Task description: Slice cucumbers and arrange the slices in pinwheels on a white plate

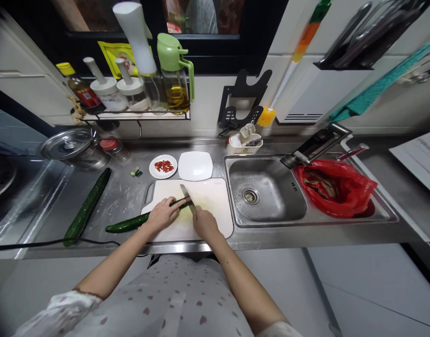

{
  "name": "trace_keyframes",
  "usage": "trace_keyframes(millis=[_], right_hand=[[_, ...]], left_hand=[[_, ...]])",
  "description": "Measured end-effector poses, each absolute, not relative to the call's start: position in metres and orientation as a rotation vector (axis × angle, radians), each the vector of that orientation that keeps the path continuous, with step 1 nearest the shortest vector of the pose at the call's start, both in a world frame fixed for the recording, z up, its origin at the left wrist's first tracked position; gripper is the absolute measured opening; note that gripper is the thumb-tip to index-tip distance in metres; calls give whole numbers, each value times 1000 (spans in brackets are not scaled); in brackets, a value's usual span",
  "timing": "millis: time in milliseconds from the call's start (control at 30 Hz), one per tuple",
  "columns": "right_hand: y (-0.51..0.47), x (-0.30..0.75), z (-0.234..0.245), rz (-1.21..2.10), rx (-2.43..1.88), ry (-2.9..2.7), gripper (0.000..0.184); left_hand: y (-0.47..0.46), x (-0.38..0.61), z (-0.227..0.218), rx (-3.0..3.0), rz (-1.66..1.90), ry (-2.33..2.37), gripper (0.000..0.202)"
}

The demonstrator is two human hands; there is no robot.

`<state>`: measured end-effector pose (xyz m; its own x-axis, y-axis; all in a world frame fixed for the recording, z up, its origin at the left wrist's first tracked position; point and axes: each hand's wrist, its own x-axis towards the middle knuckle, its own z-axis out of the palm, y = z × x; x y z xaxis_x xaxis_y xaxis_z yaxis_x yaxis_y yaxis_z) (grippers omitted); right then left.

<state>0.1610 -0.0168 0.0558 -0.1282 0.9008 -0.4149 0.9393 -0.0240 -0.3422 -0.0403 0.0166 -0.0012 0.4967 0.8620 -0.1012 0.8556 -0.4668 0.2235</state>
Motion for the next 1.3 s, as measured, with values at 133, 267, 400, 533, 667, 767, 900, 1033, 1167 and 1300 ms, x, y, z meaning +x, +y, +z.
trace_keyframes(millis=[133, 267, 400, 533, 667, 767, 900, 1033, 1167, 1300], right_hand=[[-16, 159, 55, -873, 2029, 2122, 21], [-16, 158, 55, -867, 2013, 2117, 21], [-17, 155, 56, -847, 2013, 2104, 22], [-17, 152, 58, -831, 1983, 2092, 25], [-18, 151, 61, -831, 1950, 2071, 27], [-18, 151, 63, -839, 1931, 2051, 28], [-22, 152, 66, -859, 1923, 2035, 26], [-28, 154, 67, -874, 1941, 2014, 26], [-31, 157, 65, -890, 1928, 2008, 25], [-29, 158, 62, -892, 1947, 2027, 26]], left_hand=[[17, -40, -1, 2507, 22, 1462, 50], [17, -40, -1, 2530, 25, 1464, 50], [16, -40, -3, 2546, 46, 1460, 49], [17, -42, -3, 2557, 40, 1456, 49], [17, -42, -5, 2561, 45, 1450, 51], [17, -42, -5, 2568, 42, 1446, 51], [16, -42, -5, 2578, 41, 1447, 50], [16, -42, -5, 2574, 43, 1438, 50], [17, -42, -6, 2569, 48, 1429, 49], [19, -43, -6, 2565, 56, 1410, 49]])
